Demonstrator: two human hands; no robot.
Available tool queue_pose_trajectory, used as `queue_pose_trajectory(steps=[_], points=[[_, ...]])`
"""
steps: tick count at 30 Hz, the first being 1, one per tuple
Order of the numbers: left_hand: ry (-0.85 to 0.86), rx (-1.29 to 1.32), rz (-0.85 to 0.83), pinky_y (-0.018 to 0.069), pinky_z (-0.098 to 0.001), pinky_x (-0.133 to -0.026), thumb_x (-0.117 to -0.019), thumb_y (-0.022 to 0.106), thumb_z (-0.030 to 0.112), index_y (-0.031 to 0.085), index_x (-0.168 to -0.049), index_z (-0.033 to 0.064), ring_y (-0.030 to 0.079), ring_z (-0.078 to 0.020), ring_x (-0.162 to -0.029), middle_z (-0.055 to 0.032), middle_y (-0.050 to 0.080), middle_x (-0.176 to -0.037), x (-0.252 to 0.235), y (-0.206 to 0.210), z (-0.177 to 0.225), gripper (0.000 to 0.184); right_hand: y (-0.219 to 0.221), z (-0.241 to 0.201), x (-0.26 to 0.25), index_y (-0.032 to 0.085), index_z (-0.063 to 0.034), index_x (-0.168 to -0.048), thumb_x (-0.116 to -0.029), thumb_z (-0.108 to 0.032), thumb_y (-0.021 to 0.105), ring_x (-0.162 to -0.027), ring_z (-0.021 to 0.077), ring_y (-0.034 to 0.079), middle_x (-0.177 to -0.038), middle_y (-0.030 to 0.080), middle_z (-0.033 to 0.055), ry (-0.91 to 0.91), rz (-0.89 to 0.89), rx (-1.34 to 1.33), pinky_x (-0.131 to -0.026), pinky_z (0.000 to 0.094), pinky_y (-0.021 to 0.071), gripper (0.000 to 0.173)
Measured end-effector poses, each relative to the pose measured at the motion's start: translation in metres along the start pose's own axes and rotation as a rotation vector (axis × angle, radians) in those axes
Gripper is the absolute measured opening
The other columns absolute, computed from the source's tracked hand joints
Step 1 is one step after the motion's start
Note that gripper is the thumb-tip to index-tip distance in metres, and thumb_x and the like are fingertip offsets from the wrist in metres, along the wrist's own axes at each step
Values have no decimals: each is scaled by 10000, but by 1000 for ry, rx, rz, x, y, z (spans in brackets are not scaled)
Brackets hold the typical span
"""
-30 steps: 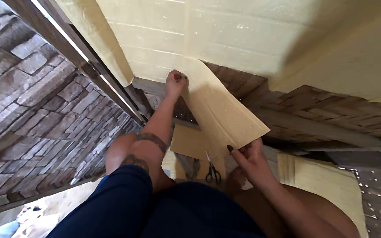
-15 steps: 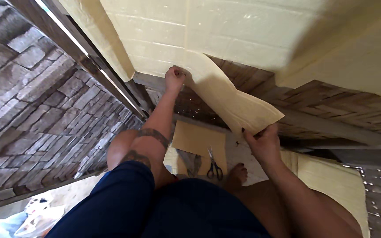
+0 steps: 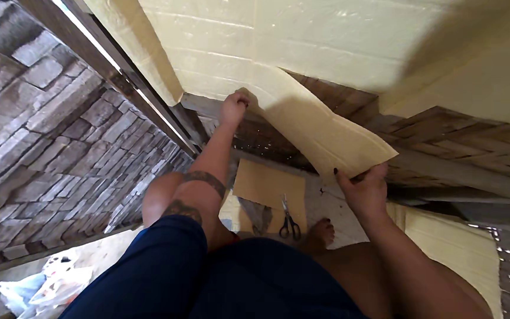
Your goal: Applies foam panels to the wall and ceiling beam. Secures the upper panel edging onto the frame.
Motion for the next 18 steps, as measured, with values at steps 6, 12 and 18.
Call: queue_pose_trajectory(steps=[6, 12, 18], points=[[97, 46, -82, 494, -556, -978, -979, 469, 25, 654, -1337, 142, 620, -323, -1176, -172, 632, -1318, -11, 18, -9, 420, 1, 3, -1, 249, -1, -1545, -917, -128, 747, -1178, 356, 634, -1337, 567, 291, -34, 3, -37, -969, 498, 537, 812], [9, 17, -85, 462, -627, -1013, -1003, 454, 61, 661, -1326, 178, 551, -354, -1311, -140, 579, -1433, -18, 27, -21, 401, 1, 6, 0, 254, -3, -1532, -935, -129, 718, -1117, 304, 669, -1300, 594, 261, -63, 6, -58, -922, 467, 566, 767], [-68, -92, -42, 439, -681, -1005, -1010, 472, 93, 663, -1329, 250, 533, -359, -1337, -122, 578, -1436, -18, 26, -19, 403, 1, 7, -2, 246, -7, -1527, -937, -112, 718, -1080, 278, 685, -1285, 598, 249, -51, -15, -70, -897, 435, 584, 762]])
Point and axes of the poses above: each hand's wrist, its own x-axis away from the middle knuckle, its own y-axis out of the palm, z = x × y, the point moved 2 cm from there along -x, towards the middle knuckle
